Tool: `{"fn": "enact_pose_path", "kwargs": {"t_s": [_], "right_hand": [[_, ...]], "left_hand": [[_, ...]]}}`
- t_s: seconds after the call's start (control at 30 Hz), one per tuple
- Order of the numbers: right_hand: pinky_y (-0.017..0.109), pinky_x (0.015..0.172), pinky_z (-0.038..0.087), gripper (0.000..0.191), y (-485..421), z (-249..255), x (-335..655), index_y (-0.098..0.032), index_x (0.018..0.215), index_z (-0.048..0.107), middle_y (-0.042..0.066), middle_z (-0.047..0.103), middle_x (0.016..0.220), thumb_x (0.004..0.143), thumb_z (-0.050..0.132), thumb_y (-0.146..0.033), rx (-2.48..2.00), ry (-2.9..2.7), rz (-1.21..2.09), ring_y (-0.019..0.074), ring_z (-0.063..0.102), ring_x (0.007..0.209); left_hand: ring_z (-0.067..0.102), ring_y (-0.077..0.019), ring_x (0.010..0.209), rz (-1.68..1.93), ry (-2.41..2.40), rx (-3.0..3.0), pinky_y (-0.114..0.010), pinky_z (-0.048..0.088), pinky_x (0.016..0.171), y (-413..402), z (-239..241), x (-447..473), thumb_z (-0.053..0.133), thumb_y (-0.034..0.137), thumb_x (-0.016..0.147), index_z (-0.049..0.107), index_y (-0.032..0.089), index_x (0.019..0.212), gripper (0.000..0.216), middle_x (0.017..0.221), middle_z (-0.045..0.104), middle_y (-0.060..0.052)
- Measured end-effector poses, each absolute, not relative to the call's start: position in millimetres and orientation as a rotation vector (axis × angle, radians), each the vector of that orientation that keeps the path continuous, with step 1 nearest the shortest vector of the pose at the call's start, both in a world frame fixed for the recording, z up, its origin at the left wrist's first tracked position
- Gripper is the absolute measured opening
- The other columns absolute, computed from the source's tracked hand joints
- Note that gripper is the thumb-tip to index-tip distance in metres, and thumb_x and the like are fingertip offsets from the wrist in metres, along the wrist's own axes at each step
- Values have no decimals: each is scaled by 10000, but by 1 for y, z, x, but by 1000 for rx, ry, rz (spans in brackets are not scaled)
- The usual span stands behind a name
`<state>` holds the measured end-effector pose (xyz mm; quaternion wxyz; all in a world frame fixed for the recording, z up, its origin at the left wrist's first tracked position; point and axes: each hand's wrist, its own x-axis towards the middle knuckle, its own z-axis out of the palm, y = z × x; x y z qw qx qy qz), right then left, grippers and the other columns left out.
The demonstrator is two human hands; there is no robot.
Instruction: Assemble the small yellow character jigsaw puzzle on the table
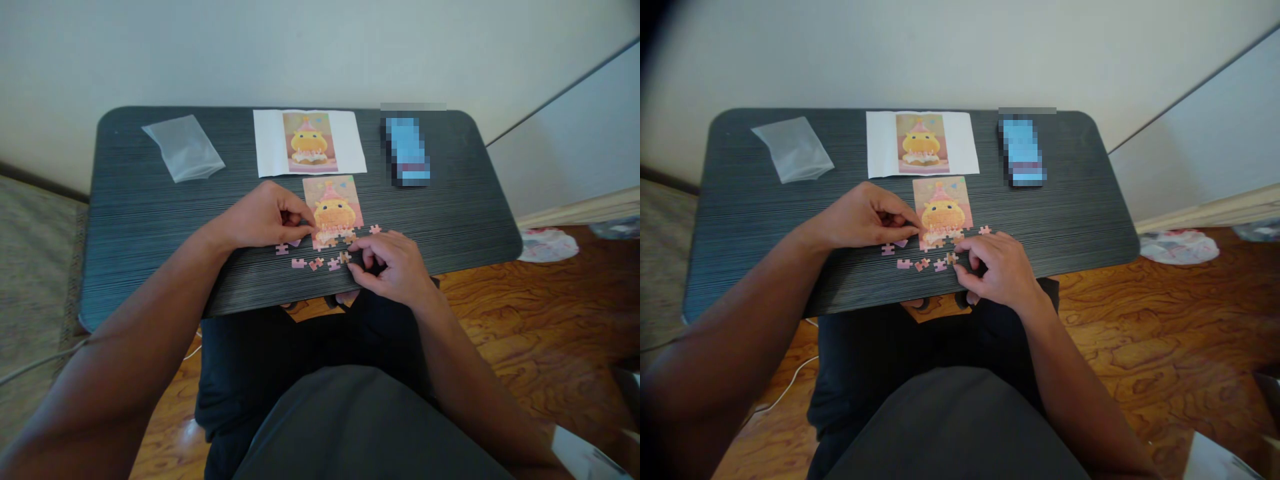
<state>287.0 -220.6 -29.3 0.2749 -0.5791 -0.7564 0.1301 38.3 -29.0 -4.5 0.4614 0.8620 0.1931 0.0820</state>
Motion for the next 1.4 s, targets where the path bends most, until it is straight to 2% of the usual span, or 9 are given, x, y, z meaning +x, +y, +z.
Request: {"fn": "enact_pose_path", "kwargs": {"t_s": [0.17, 0.53, 0.87, 1.03, 1.4], "right_hand": [[361, 753, 422, 243, -220, -29, 288, -266, 1121, 705, -64, 629, 698, 888, 754, -311, -1564, -2061, 351, 167, 569, 646], [353, 753, 427, 111, -219, -31, 288, -270, 1032, 724, -82, 619, 626, 929, 739, -309, -1550, -2065, 339, 161, 589, 618], [339, 755, 447, 127, -219, -35, 289, -272, 1039, 723, -91, 634, 621, 920, 754, -304, -1567, -2034, 363, 151, 591, 602], [315, 706, 451, 118, -220, -32, 287, -258, 1027, 715, -90, 629, 636, 915, 751, -264, -1565, -1992, 394, 134, 580, 593], [253, 520, 467, 140, -226, -32, 289, -247, 1040, 746, -46, 761, 781, 904, 769, -270, -1539, -1793, 513, 94, 596, 534]], "left_hand": [[474, -79, 522, 202, 472, 2125, -246, 302, 501, -28, -5, 38, 734, 293, 910, 856, 153, 1009, 211, 651, 670, -16], [484, -82, 526, 201, 464, 2127, -245, 320, 501, -28, -6, 39, 731, 276, 906, 859, 155, 1000, 200, 660, 681, -22], [513, -78, 527, 218, 460, 2138, -229, 337, 499, -28, -8, 38, 745, 299, 912, 860, 159, 1025, 213, 672, 699, -19], [492, -81, 516, 208, 464, 2150, -237, 329, 496, -29, -6, 39, 743, 313, 917, 858, 160, 1009, 212, 645, 676, -16], [492, -80, 501, 210, 473, 2113, -248, 300, 487, -30, -6, 39, 740, 305, 907, 856, 162, 976, 197, 653, 688, -21]]}}
